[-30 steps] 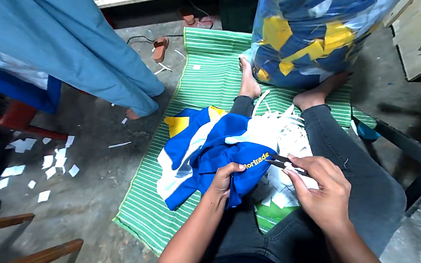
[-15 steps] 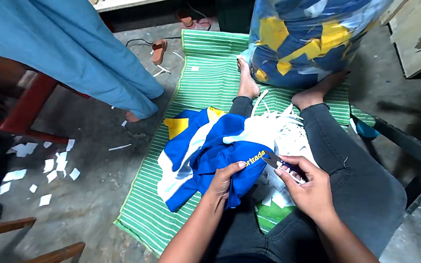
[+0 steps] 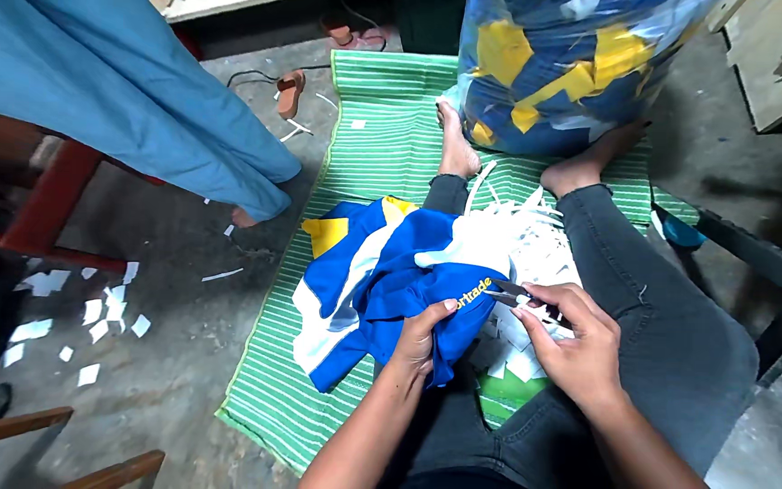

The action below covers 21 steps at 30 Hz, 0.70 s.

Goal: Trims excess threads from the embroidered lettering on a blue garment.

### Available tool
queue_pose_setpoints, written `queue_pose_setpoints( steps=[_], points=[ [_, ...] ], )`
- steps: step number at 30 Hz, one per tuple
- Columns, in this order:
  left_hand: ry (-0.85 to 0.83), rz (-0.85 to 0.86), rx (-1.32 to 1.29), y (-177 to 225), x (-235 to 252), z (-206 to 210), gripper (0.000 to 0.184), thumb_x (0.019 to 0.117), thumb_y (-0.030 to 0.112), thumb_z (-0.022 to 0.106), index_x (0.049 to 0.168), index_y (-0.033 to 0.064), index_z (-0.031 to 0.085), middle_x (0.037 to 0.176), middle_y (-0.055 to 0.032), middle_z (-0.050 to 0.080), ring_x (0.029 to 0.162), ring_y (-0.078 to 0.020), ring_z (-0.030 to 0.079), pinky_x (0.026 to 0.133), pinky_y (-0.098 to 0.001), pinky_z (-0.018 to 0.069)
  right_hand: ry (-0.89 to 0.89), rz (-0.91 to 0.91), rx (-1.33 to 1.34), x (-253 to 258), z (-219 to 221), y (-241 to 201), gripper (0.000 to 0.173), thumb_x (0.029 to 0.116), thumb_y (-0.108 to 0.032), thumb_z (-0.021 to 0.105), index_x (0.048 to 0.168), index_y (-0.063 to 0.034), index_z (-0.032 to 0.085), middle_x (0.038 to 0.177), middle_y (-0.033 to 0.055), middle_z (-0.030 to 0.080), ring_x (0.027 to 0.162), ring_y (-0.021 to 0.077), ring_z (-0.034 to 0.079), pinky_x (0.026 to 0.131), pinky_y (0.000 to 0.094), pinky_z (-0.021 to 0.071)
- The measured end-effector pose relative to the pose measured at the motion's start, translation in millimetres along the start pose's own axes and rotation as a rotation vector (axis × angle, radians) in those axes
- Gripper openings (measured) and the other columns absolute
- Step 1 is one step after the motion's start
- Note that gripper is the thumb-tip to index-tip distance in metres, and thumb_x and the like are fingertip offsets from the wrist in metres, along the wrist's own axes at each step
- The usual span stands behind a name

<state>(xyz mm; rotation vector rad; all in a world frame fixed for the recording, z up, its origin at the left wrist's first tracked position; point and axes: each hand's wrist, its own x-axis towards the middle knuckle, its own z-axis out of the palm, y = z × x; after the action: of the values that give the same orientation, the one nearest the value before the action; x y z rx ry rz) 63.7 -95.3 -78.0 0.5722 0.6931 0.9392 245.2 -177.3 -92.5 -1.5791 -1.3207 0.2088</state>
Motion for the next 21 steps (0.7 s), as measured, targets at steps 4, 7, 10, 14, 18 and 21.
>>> queue_pose_setpoints(
  steps=[4, 7, 10, 14, 18, 21],
  points=[
    [0.005, 0.0, 0.018, -0.2, 0.2, -0.1, 0.009, 0.0826, 0.0, 0.065, 0.087, 0.0062, 0.071, 0.081, -0.0066, 0.075, 0.077, -0.0105, 0.073, 0.076, -0.0279, 0.0612, -0.012, -0.022, -0.051, 0.9, -5.2, 0.3, 0.027, 0.094, -0.028, 0.071, 0.11, -0.008, 0.078, 0.095, 0.0053, 0.073, 0.085, 0.0115, 0.066, 0.074, 0.0274, 0.0526],
    [0.012, -0.006, 0.024, -1.2, -0.3, 0.5, 0.01, 0.0827, -0.001, 0.065, 0.088, 0.0055, 0.071, 0.082, -0.0071, 0.075, 0.078, -0.0114, 0.073, 0.077, -0.0287, 0.0614, -0.019, -0.033, -0.086, 1.1, -10.4, -0.9, 0.026, 0.0942, -0.029, 0.07, 0.109, -0.0087, 0.079, 0.094, 0.0054, 0.074, 0.084, 0.0129, 0.067, 0.073, 0.0299, 0.0526],
    [0.029, -0.005, 0.04, -1.4, -0.2, 1.9, 0.011, 0.0829, -0.001, 0.064, 0.088, 0.0054, 0.07, 0.082, -0.007, 0.075, 0.078, -0.0115, 0.073, 0.077, -0.0284, 0.0613, -0.018, -0.05, -0.116, 1.1, -13.9, -2.0, 0.026, 0.0951, -0.029, 0.069, 0.109, -0.0099, 0.079, 0.094, 0.0059, 0.074, 0.084, 0.0147, 0.067, 0.073, 0.0319, 0.0515],
    [0.036, -0.014, 0.056, -1.1, -0.4, 2.3, 0.011, 0.0828, 0.0, 0.064, 0.089, 0.0056, 0.07, 0.082, -0.0068, 0.075, 0.078, -0.0112, 0.073, 0.077, -0.0288, 0.0615, -0.01, -0.07, -0.125, 0.5, -13.0, -2.0, 0.025, 0.0956, -0.029, 0.069, 0.109, -0.0102, 0.079, 0.094, 0.0067, 0.074, 0.085, 0.0157, 0.067, 0.073, 0.0335, 0.0512],
    [0.034, -0.023, 0.05, -0.7, -1.3, 2.0, 0.01, 0.0836, -0.001, 0.064, 0.089, 0.0052, 0.07, 0.082, -0.0072, 0.075, 0.078, -0.0114, 0.073, 0.077, -0.0287, 0.0614, 0.009, -0.088, -0.149, 1.4, -10.3, -3.5, 0.025, 0.0962, -0.028, 0.069, 0.109, -0.0105, 0.08, 0.095, 0.0076, 0.074, 0.085, 0.018, 0.068, 0.075, 0.0358, 0.0508],
    [0.021, -0.027, 0.038, -0.1, -1.7, 2.1, 0.01, 0.084, 0.0, 0.064, 0.089, 0.0053, 0.07, 0.083, -0.0074, 0.075, 0.078, -0.0111, 0.073, 0.077, -0.0286, 0.0614, 0.009, -0.057, -0.117, 0.6, -6.1, -3.9, 0.026, 0.0959, -0.028, 0.069, 0.109, -0.0079, 0.079, 0.094, 0.0075, 0.073, 0.084, 0.0146, 0.067, 0.072, 0.0294, 0.0528]
  ],
)
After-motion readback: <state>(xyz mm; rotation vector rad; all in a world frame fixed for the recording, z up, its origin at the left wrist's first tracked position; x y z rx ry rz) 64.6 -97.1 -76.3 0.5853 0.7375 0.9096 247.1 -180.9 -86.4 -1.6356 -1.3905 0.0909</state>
